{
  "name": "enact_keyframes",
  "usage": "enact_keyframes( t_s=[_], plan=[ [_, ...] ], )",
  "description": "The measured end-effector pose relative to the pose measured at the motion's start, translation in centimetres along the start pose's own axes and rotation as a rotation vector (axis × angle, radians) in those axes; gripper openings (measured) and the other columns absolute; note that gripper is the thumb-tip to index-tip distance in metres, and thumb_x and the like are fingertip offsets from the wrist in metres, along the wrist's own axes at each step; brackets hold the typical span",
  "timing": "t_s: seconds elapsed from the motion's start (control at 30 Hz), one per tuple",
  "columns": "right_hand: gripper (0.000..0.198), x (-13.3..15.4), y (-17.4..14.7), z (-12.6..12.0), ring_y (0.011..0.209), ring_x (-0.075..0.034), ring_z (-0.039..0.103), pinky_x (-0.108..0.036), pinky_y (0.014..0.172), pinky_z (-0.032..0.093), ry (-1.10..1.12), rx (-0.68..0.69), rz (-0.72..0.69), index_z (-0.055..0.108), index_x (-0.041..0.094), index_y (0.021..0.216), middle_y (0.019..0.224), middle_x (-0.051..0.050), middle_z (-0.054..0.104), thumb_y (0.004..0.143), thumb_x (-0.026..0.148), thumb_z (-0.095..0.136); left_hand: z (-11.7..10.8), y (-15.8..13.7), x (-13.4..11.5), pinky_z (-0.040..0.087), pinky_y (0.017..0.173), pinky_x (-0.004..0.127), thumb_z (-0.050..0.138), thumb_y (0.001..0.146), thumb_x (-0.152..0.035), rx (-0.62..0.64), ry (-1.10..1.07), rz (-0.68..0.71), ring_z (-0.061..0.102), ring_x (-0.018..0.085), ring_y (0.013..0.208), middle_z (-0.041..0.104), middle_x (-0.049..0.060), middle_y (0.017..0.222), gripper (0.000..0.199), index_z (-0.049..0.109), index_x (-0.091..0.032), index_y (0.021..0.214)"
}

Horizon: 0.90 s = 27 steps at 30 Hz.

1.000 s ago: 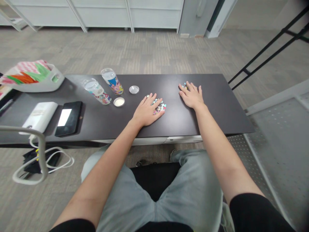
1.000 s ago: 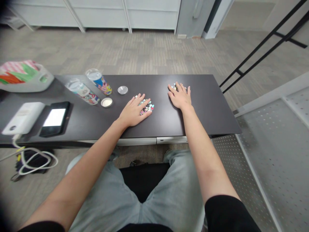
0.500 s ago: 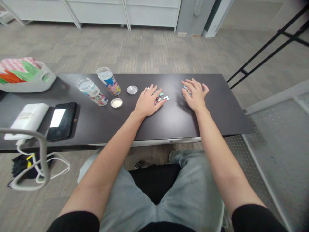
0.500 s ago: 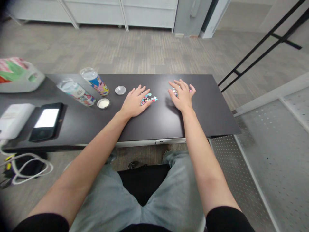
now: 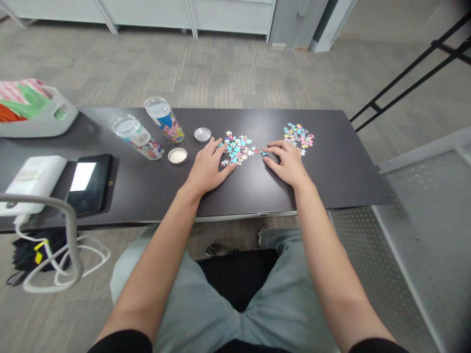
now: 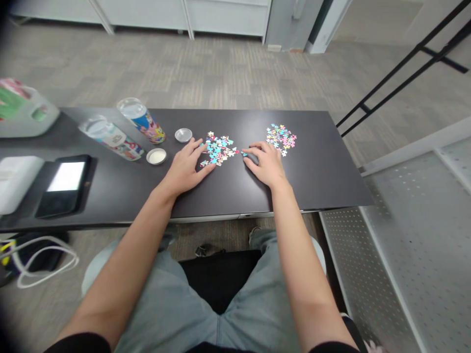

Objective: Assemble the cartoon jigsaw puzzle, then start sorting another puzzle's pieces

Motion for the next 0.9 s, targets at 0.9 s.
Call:
enact_keyframes(
  t_s=[0.9],
  plan=[
    [0.021, 0.6, 0.8, -1.1, 0.099, -0.028, 0.075, -0.05, 0.099, 0.067, 0.25, 0.141, -0.095, 0.092, 0.03, 0.127, 0.123, -0.01, 0.078, 0.111, 0.033, 0.08, -2.1, -0.7, 1.1, 0.059, 0.132, 0.059, 0.076, 0.116, -0.031, -0.093, -0.139, 0.138, 0.075, 0.036, 0.143, 0.081, 0.011, 0.148, 0.021, 0.086, -0.028, 0.134]
  ],
)
Point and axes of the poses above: each hand's wrist, its own y-axis towards the middle knuckle, its own z-axis out of the palm, x = y × z, the point moved 3 cm from there along y, towards the middle knuckle
